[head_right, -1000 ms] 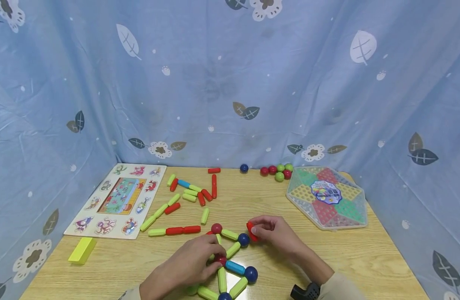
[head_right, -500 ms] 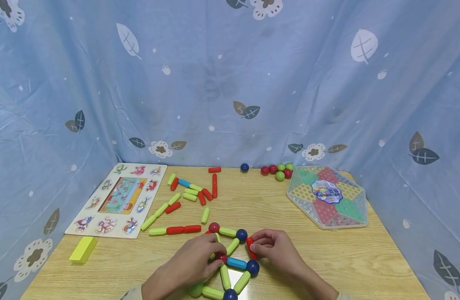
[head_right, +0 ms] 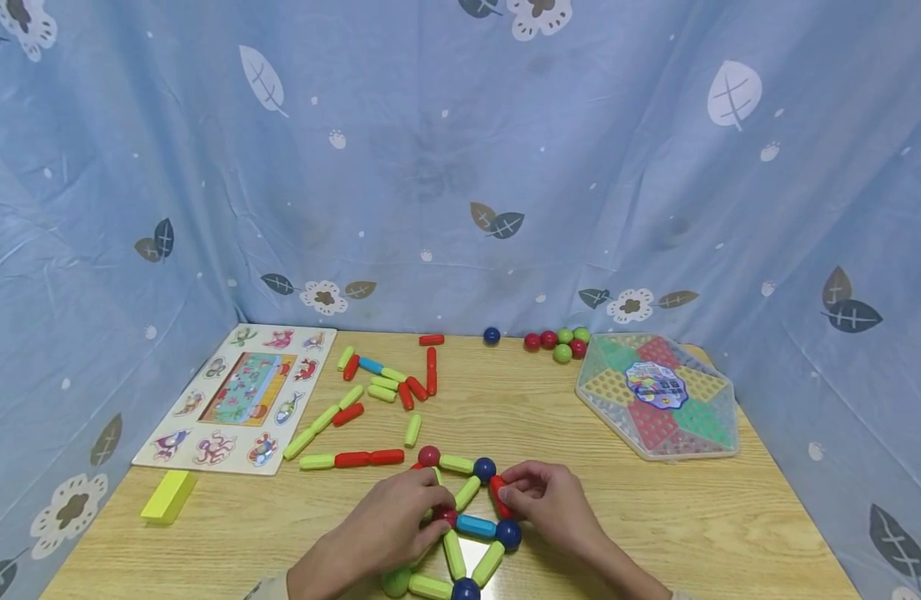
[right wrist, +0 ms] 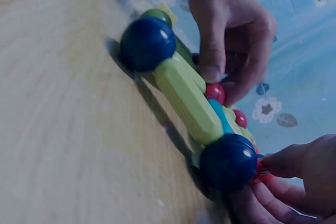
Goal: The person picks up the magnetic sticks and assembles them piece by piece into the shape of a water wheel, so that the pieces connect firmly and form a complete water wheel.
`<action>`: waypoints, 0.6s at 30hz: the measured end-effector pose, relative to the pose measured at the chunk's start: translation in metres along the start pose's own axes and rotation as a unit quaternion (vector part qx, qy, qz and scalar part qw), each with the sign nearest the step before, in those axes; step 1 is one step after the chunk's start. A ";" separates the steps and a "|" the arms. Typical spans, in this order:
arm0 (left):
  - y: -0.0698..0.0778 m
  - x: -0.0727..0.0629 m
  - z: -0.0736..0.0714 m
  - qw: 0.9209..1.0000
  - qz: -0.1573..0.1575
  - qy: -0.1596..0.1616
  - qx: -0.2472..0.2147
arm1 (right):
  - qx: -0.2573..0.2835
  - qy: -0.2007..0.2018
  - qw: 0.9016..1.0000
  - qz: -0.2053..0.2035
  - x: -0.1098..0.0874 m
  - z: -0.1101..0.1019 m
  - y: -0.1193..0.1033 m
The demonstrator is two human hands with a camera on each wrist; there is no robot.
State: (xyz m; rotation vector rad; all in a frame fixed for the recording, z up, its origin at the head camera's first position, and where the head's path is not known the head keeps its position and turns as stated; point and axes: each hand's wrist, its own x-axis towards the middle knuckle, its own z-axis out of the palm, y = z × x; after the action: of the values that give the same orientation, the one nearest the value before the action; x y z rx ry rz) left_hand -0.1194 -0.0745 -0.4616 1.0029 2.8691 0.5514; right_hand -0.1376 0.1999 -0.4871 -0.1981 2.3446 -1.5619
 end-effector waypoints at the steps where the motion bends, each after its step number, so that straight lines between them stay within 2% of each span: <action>1: 0.000 0.000 0.000 1.000 0.000 0.000 -0.001 | -0.005 0.005 1.000 -0.001 0.000 0.001 0.000; 8: 0.001 0.000 0.001 1.000 0.002 0.002 0.002 | -0.045 0.019 0.999 0.001 -0.001 0.004 -0.002; 18: 0.003 0.000 0.001 1.000 0.004 -0.002 0.005 | -0.074 -0.015 0.997 -0.011 0.002 -0.001 -0.002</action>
State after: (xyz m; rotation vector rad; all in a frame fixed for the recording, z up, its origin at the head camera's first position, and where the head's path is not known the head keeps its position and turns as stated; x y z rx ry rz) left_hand -0.1176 -0.0722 -0.4616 1.0176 2.8674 0.5350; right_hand -0.1404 0.1993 -0.4849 -0.2809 2.4436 -1.3858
